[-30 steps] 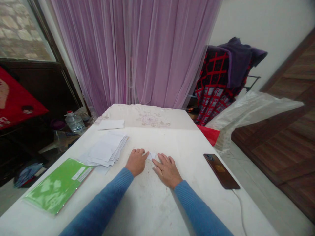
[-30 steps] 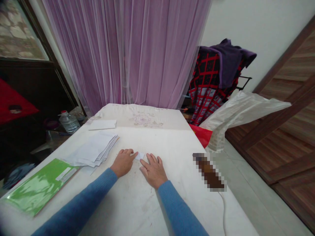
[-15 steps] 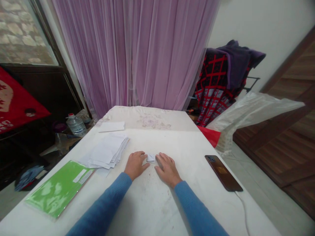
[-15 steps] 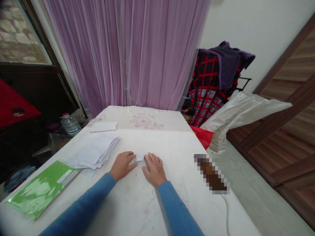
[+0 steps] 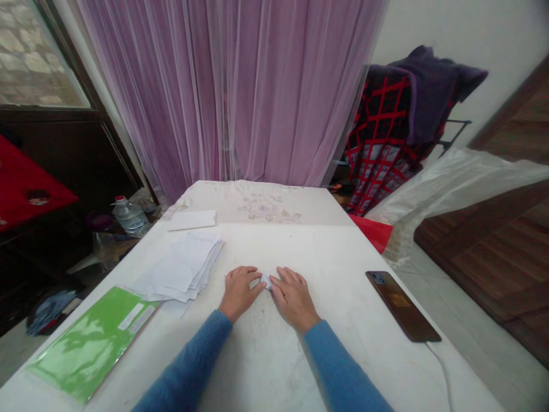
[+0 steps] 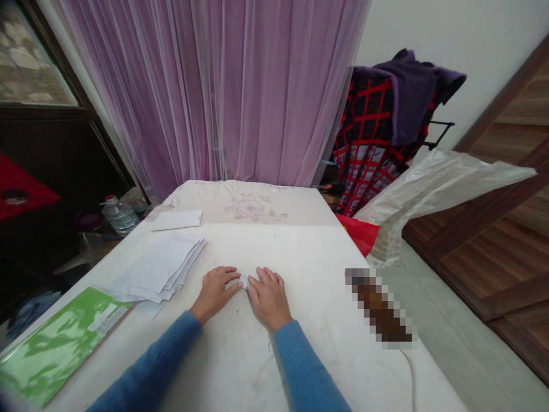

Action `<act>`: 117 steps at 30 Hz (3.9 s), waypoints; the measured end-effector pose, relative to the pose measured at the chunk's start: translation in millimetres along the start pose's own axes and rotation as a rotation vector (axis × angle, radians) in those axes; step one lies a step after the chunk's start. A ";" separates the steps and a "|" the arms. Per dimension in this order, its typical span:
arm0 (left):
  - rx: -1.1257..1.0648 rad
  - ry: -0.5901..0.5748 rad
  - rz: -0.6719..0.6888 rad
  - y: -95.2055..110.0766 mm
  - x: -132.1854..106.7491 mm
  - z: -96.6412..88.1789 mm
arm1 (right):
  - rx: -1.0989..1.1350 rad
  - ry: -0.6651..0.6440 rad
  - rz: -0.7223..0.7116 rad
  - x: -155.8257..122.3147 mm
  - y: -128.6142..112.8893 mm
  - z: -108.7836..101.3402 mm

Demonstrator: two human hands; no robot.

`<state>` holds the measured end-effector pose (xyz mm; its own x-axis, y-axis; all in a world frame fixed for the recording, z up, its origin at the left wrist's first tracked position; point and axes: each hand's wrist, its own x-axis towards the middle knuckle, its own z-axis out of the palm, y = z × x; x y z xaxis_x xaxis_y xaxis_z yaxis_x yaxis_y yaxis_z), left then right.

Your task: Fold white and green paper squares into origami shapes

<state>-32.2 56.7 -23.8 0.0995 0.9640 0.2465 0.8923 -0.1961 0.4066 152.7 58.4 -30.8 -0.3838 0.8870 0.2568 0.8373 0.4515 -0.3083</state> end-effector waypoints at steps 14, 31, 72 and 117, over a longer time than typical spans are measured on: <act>-0.526 0.031 -0.176 17.4 14.1 9.2 | 0.415 0.226 0.117 8.4 12.4 3.0; -0.648 0.045 -0.099 5.0 32.1 9.8 | 0.691 0.284 0.033 41.0 5.1 2.3; -0.802 0.243 -0.221 -0.9 32.2 23.7 | 0.769 0.419 0.325 42.3 12.2 7.2; 0.063 0.062 0.016 0.8 31.1 12.1 | 0.063 0.236 0.152 40.0 25.0 19.5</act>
<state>-23.1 88.8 -26.4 0.0885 0.9473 0.3078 0.9168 -0.1983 0.3466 150.7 107.0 -46.1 -0.1486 0.9012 0.4071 0.8496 0.3270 -0.4138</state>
